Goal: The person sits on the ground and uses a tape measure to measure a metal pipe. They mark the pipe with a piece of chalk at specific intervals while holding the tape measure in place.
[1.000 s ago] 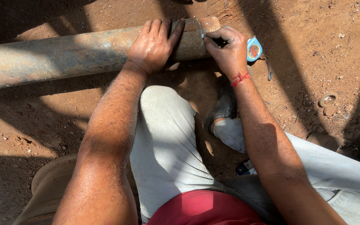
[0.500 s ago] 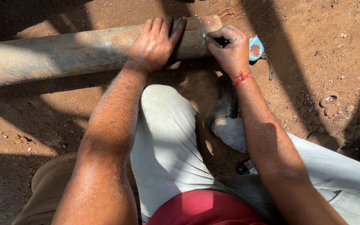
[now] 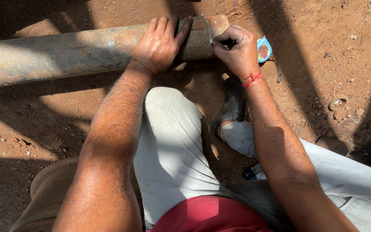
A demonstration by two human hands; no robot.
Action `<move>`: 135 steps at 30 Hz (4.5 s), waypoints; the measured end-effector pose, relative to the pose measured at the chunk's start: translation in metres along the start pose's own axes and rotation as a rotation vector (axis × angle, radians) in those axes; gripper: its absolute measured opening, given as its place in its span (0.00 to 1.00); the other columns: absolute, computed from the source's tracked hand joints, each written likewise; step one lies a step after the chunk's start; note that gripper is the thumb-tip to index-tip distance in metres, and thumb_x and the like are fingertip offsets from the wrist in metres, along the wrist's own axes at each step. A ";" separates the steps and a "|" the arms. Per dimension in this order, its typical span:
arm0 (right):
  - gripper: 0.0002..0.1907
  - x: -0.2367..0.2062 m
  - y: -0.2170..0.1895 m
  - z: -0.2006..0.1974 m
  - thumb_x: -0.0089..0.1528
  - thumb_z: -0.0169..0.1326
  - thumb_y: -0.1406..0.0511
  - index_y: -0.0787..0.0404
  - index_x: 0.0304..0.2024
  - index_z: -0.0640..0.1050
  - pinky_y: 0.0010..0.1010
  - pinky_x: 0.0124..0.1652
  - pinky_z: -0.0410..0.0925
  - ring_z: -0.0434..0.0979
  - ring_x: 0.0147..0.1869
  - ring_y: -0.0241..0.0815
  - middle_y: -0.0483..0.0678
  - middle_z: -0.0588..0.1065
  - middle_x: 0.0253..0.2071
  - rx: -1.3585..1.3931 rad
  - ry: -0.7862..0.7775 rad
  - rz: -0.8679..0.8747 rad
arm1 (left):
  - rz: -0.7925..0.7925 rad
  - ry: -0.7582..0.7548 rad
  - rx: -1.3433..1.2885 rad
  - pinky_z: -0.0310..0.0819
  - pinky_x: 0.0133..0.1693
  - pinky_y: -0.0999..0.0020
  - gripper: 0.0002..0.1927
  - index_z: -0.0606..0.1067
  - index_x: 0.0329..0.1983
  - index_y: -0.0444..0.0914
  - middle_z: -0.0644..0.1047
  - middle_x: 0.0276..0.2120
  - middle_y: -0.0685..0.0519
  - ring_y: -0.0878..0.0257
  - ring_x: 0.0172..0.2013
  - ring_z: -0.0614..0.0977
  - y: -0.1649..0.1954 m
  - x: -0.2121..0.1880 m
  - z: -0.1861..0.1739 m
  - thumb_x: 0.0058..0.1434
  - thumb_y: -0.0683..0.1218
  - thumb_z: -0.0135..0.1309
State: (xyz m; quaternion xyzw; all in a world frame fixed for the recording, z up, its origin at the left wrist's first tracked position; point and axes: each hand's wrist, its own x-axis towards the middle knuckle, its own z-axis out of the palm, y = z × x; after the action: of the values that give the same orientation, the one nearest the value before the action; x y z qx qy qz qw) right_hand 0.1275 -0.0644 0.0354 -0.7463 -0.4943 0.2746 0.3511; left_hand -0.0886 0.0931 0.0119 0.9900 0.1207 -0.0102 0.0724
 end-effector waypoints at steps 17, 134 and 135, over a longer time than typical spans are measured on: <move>0.07 0.001 0.002 -0.004 0.59 0.66 0.74 0.64 0.33 0.79 0.27 0.39 0.70 0.78 0.39 0.36 0.46 0.76 0.34 0.020 -0.035 -0.034 | 0.002 -0.002 -0.032 0.67 0.56 0.55 0.65 0.57 0.78 0.33 0.72 0.58 0.38 0.48 0.52 0.74 0.000 0.000 0.001 0.47 0.75 0.65; 0.07 0.006 0.006 -0.009 0.60 0.66 0.71 0.59 0.41 0.86 0.29 0.43 0.73 0.82 0.42 0.39 0.47 0.80 0.37 -0.026 -0.044 -0.016 | 0.021 -0.082 -0.031 0.65 0.60 0.53 0.68 0.55 0.78 0.34 0.71 0.61 0.40 0.48 0.59 0.73 0.006 0.008 0.003 0.41 0.70 0.71; 0.07 0.006 0.005 -0.009 0.60 0.66 0.71 0.59 0.41 0.86 0.29 0.42 0.72 0.82 0.41 0.39 0.47 0.80 0.36 -0.022 -0.048 -0.003 | 0.022 -0.071 -0.024 0.65 0.60 0.53 0.67 0.55 0.78 0.34 0.71 0.61 0.40 0.48 0.59 0.73 0.006 0.008 0.004 0.41 0.70 0.71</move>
State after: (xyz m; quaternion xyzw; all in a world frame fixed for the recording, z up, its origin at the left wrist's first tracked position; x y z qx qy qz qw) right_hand 0.1396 -0.0626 0.0363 -0.7427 -0.5065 0.2864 0.3314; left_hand -0.0791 0.0885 0.0086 0.9893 0.1071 -0.0431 0.0886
